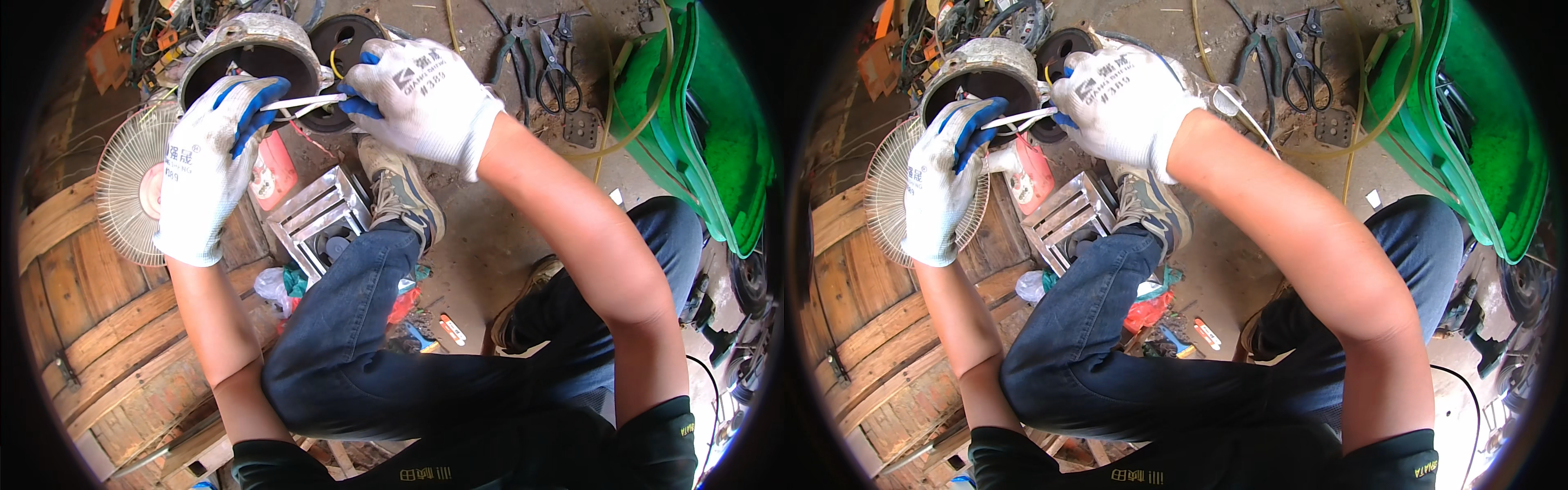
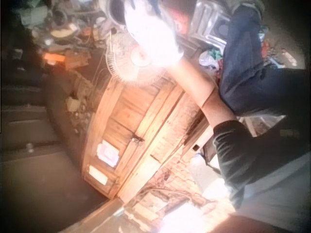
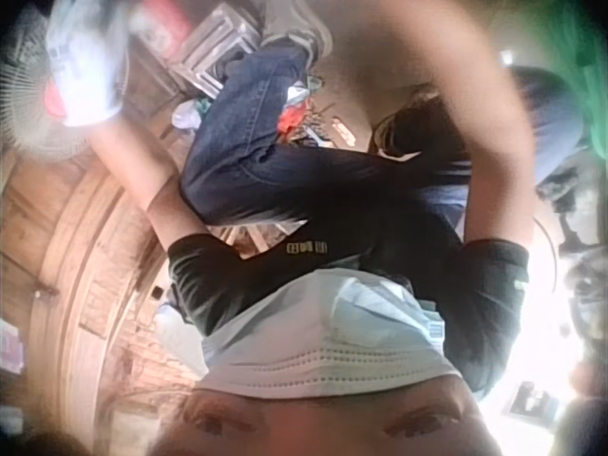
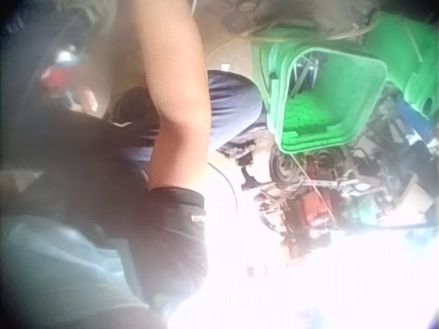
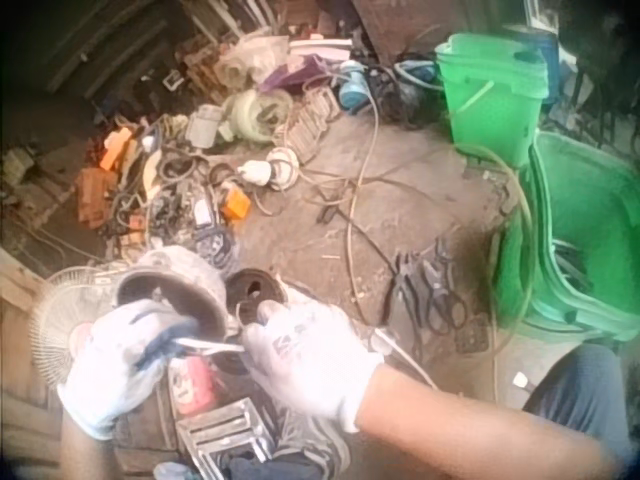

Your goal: The person sits on the floor and works on a small electric motor, stripping and twisting wires, and using pliers to cut and adjust connections. The person briefly reaches for a phone and then resumes working on the motor wiring.

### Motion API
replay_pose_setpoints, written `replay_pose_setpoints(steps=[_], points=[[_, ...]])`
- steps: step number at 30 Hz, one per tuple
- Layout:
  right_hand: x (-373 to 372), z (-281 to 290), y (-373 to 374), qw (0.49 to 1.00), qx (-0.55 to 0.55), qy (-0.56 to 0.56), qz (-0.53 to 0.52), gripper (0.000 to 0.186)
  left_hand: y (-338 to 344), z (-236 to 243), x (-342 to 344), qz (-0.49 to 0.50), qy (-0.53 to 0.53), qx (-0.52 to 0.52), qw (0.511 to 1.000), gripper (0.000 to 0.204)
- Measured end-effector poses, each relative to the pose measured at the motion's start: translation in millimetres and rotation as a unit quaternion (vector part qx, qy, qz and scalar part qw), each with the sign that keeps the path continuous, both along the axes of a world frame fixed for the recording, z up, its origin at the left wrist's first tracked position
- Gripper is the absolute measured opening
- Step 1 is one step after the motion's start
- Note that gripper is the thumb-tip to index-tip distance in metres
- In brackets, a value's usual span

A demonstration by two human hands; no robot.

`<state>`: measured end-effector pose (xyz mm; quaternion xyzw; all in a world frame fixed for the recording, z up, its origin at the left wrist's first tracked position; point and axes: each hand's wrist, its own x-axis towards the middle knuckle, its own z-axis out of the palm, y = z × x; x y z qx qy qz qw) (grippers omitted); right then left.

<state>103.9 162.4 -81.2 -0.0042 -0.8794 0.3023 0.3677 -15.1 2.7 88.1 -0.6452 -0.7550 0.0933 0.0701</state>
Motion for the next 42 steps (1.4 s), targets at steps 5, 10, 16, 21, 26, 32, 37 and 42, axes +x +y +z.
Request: replay_pose_setpoints(steps=[5,10,16,21,26,32,37,42], points=[[3,46,16,0.999,0.000,0.018,0.048,0.035,-4,8,2,0.002,-0.027,-0.011,1.000,0.041],[-13,115,35,0.945,-0.001,-0.240,0.224,0.034,-1,-3,-3,0.067,-0.098,0.077,0.990,0.046],[-62,81,29,0.934,-0.019,0.001,0.357,0.034,-10,7,-14,0.135,-0.274,0.060,0.950,0.049],[-42,78,33,0.948,-0.021,-0.031,0.315,0.036,-13,5,-18,0.142,-0.327,0.069,0.932,0.049],[-35,76,50,0.940,-0.039,-0.091,0.327,0.030,-2,6,-22,0.166,-0.343,0.031,0.924,0.042],[-27,80,46,0.945,-0.031,-0.178,0.274,0.028,8,10,-4,0.194,-0.297,0.029,0.934,0.039],[-16,98,46,0.943,-0.011,-0.215,0.252,0.027,8,13,8,0.109,-0.092,0.020,0.990,0.037],[-24,80,48,0.946,-0.003,-0.172,0.274,0.026,6,16,-1,0.051,-0.016,0.008,0.999,0.035]])
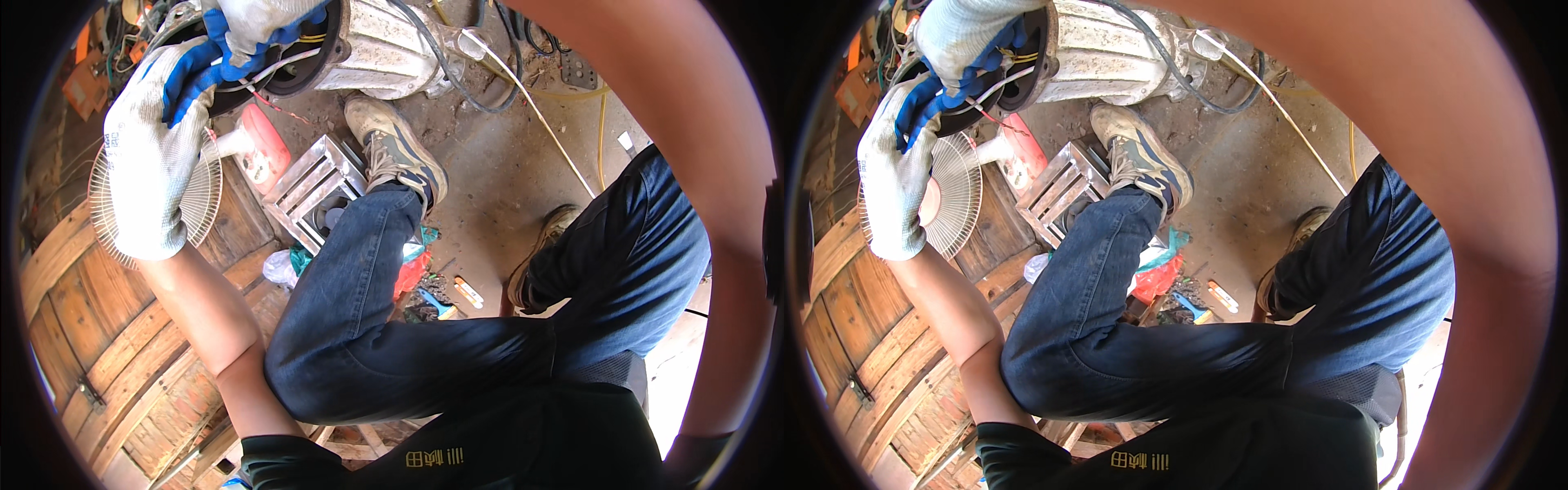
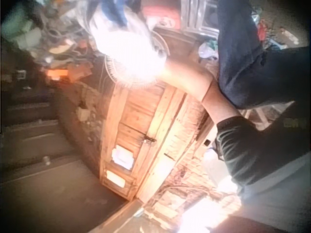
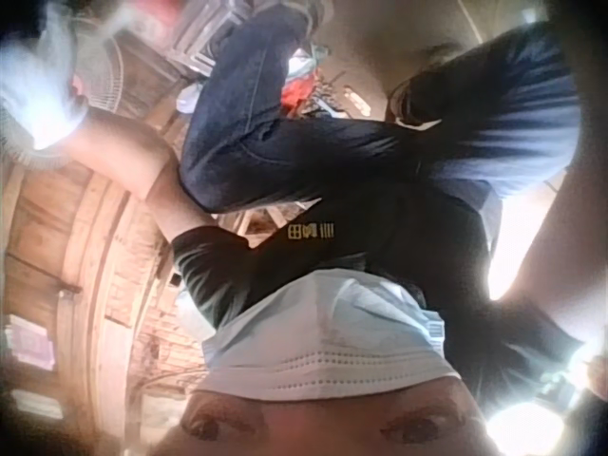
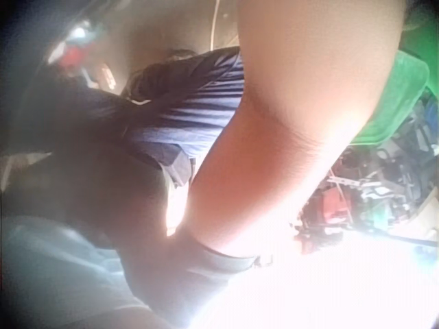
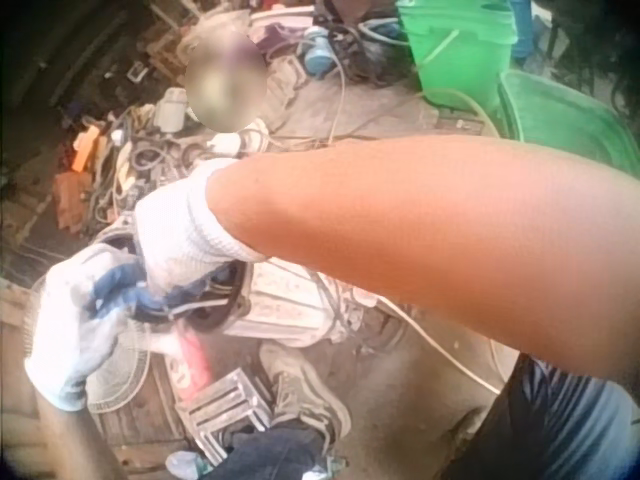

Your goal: The person sits on the floor and works on a small electric motor, stripping and twisting wires, and using pliers to cut and adjust connections. The person briefly reaches for a phone and then resumes working on the motor wiring.

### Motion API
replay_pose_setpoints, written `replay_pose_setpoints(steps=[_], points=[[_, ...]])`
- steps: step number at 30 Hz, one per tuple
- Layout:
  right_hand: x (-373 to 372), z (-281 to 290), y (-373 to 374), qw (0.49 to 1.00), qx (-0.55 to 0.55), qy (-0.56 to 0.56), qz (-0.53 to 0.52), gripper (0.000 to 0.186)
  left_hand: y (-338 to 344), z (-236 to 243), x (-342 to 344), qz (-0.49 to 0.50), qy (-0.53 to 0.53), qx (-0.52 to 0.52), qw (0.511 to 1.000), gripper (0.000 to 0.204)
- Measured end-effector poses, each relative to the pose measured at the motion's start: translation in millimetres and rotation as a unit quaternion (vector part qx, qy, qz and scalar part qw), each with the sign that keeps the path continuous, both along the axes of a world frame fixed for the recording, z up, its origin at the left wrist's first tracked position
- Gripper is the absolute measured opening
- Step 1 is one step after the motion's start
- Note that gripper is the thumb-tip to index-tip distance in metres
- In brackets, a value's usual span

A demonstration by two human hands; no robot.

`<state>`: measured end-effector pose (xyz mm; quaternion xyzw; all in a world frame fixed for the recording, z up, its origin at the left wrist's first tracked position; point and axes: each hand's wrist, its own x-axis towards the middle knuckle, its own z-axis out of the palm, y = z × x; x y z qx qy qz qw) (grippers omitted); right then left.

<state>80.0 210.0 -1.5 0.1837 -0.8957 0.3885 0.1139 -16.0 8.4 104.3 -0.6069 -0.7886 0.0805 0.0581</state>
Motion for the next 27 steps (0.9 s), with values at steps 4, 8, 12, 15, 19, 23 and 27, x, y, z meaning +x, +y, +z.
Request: replay_pose_setpoints(steps=[4,8,12,15,19,23,27], points=[[-2,-4,-1,1.000,-0.003,0.007,0.009,0.025,2,-4,3,0.054,-0.116,0.013,0.992,0.031],[-1,-2,4,1.000,-0.007,0.003,0.029,0.024,4,-4,3,0.090,-0.177,0.019,0.980,0.031],[17,-6,-8,1.000,-0.001,-0.001,-0.022,0.024,4,-11,7,0.089,-0.146,0.049,0.984,0.030],[7,-3,-3,0.998,-0.010,-0.047,-0.042,0.026,4,-5,16,0.098,-0.106,0.017,0.989,0.028],[-20,-40,43,0.966,0.110,0.232,0.026,0.029,8,-5,13,0.027,-0.100,0.000,0.995,0.029],[8,-7,28,0.995,-0.071,0.039,0.055,0.029,2,-2,19,0.039,-0.076,-0.020,0.996,0.033],[19,16,4,0.999,-0.001,-0.039,-0.007,0.029,4,-4,18,-0.010,-0.034,-0.008,0.999,0.033]])
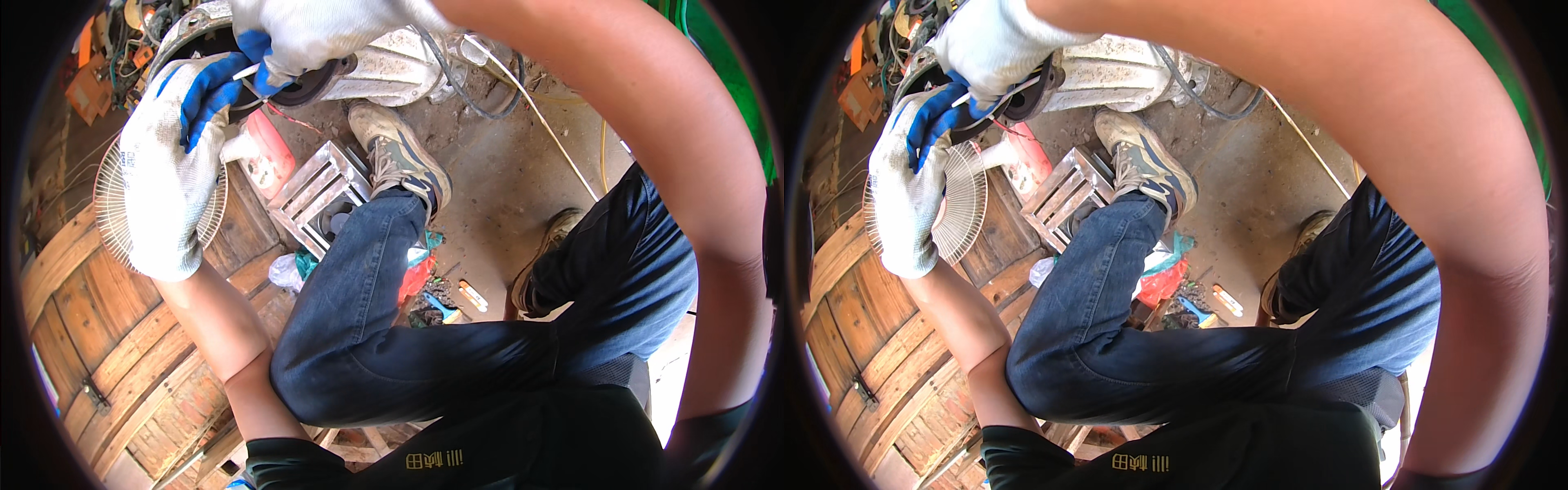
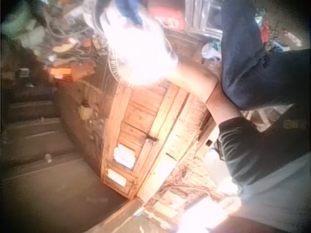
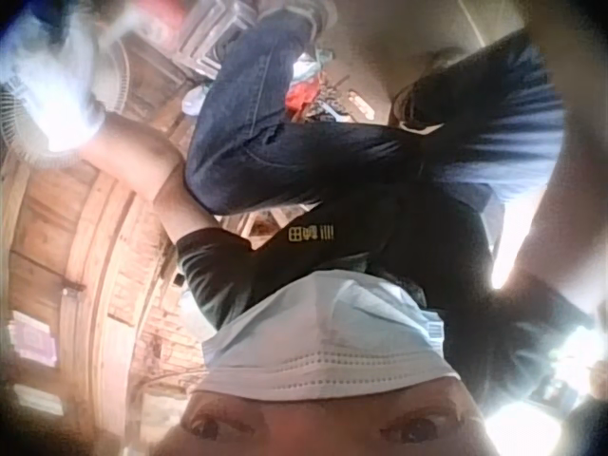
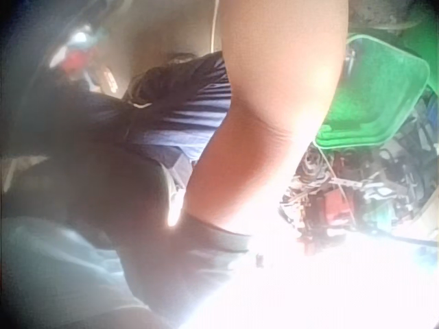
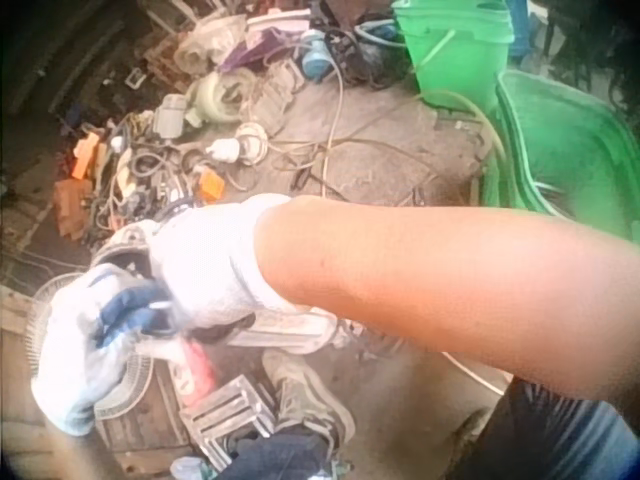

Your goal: The person sits on the floor and works on a small electric motor, stripping and twisting wires, and using pliers to cut and adjust connections. The person briefly reaches for a phone and then resumes working on the motor wiring.

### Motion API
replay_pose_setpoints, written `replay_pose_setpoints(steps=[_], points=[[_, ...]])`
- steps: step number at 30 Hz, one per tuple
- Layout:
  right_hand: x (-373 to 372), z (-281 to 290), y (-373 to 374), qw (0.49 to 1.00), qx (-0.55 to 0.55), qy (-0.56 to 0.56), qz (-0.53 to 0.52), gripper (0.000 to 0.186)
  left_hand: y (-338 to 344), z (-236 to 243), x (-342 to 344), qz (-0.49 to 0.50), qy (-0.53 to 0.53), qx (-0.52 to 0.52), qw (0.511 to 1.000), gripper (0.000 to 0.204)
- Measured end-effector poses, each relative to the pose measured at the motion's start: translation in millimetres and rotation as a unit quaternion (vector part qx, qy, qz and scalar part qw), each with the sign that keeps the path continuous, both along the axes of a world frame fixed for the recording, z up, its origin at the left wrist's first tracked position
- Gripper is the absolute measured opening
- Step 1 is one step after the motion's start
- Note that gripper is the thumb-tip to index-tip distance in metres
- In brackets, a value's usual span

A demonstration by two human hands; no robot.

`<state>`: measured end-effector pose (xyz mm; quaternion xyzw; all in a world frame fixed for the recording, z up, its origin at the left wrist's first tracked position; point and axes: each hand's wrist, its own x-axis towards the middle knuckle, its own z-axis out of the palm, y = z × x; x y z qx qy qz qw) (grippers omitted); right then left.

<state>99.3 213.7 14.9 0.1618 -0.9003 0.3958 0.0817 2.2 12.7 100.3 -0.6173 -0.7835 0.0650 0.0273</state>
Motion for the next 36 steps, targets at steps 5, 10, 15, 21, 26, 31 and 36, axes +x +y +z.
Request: replay_pose_setpoints(steps=[5,10,15,21,26,31,36], points=[[-9,-26,-12,0.998,0.010,0.054,-0.005,0.030,-5,6,1,0.027,0.011,-0.011,0.999,0.033],[-9,-29,-11,0.993,0.096,0.042,-0.048,0.030,6,0,1,0.070,-0.060,0.013,0.996,0.032],[-13,-24,-1,0.997,0.081,-0.003,-0.002,0.033,4,-4,3,0.076,-0.051,0.024,0.996,0.030],[-12,-15,18,0.999,0.000,0.014,0.032,0.030,6,1,-3,0.042,-0.053,0.004,0.998,0.035],[-18,-14,0,0.998,0.005,0.056,0.023,0.027,0,0,-4,0.044,-0.013,0.027,0.999,0.033],[-25,-20,-8,0.995,0.004,0.095,0.016,0.023,2,3,-4,0.049,-0.054,0.035,0.997,0.029],[-16,-24,-9,0.998,0.004,0.061,0.004,0.021,-3,-2,-8,0.002,-0.037,0.054,0.998,0.027]])
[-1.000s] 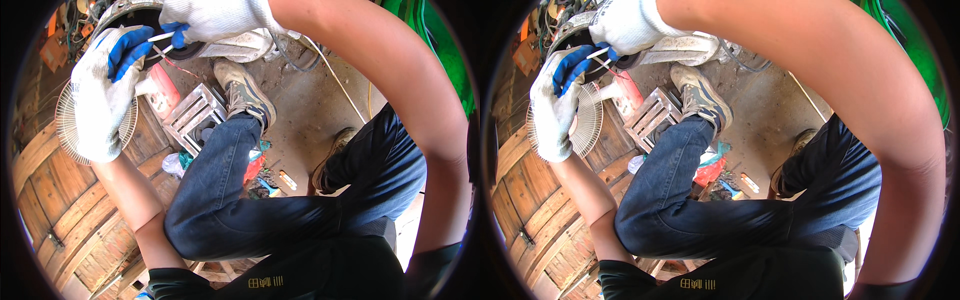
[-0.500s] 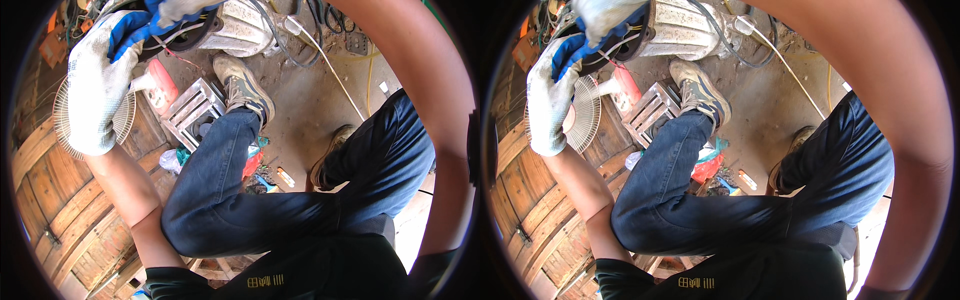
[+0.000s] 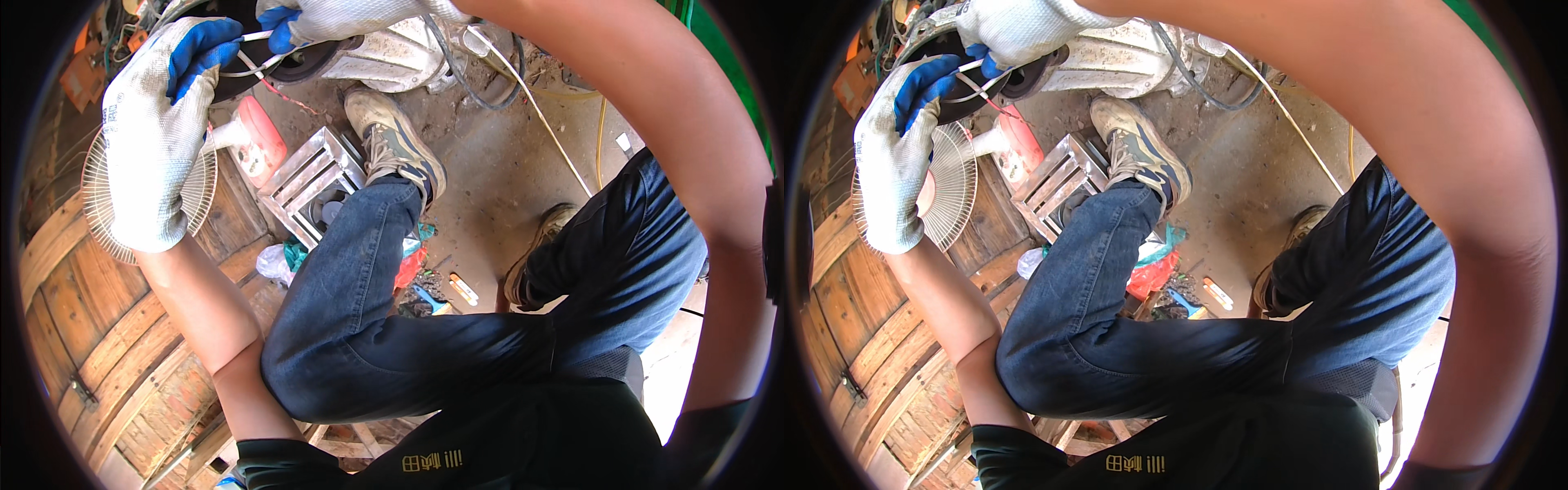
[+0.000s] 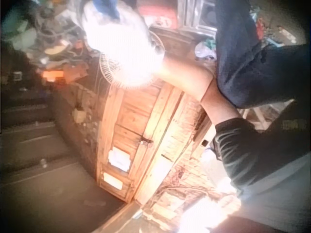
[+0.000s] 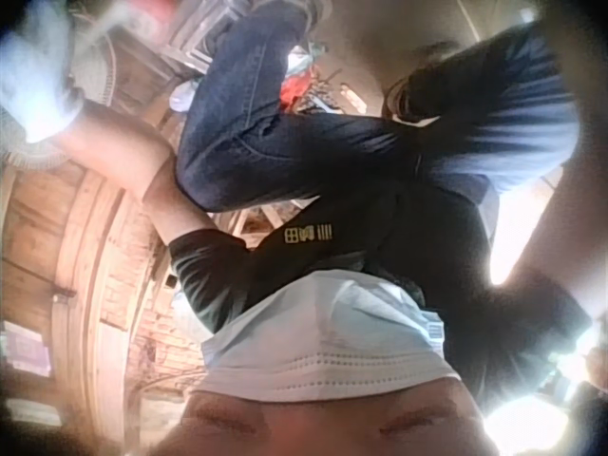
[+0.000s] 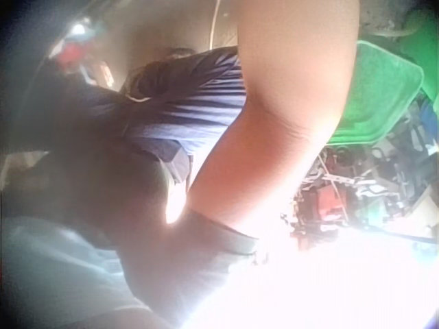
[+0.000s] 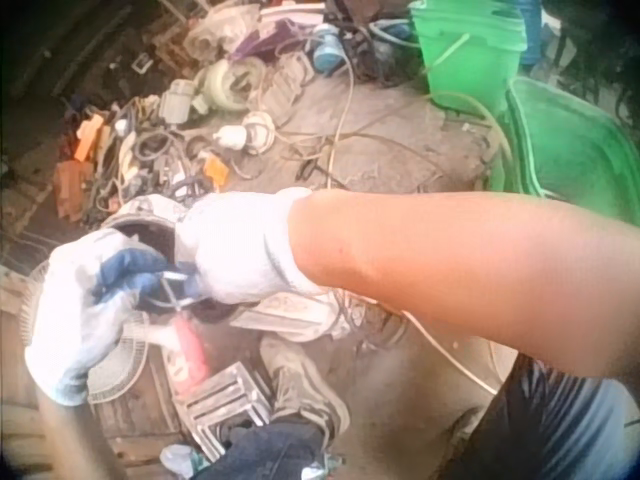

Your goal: The person sits on the floor and works on a small electric motor, stripping and twisting wires, and using pliers to cut and adjust connections. The person briefly reaches for a phone and then resumes working on the motor wiring.

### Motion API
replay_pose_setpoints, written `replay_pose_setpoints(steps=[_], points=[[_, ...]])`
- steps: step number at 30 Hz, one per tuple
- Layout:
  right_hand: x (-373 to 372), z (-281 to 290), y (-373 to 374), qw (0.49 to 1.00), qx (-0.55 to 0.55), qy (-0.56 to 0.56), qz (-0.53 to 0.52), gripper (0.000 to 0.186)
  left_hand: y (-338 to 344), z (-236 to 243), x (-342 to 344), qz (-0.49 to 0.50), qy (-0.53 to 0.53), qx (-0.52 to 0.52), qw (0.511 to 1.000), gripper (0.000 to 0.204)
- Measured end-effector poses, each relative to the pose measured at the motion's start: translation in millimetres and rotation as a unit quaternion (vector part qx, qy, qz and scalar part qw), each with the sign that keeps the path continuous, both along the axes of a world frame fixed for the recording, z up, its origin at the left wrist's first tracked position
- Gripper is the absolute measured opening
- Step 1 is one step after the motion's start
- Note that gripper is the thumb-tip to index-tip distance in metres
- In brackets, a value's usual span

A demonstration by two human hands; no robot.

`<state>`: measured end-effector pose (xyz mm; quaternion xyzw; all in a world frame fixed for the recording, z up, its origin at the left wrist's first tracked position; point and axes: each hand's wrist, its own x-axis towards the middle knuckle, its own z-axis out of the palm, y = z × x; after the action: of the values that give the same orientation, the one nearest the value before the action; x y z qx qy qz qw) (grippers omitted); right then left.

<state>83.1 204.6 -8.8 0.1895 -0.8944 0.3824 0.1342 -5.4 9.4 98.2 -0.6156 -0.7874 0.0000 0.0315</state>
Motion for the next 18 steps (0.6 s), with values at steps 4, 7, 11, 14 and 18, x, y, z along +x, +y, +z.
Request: replay_pose_setpoints(steps=[4,7,11,14,18], points=[[-8,-12,-1,0.999,0.036,0.007,-0.033,0.023,1,1,3,0.010,-0.002,-0.009,1.000,0.026],[-12,-12,12,0.999,0.016,-0.035,-0.012,0.025,5,3,5,0.046,-0.027,-0.039,0.998,0.033],[4,3,28,0.989,-0.110,-0.096,-0.028,0.025,5,5,9,0.003,0.018,-0.016,1.000,0.026],[7,-3,31,0.995,-0.070,-0.064,-0.030,0.025,5,4,5,0.011,0.034,-0.042,0.998,0.032],[20,9,27,0.995,-0.025,-0.090,-0.025,0.034,10,-1,8,0.013,-0.003,-0.017,1.000,0.027]])
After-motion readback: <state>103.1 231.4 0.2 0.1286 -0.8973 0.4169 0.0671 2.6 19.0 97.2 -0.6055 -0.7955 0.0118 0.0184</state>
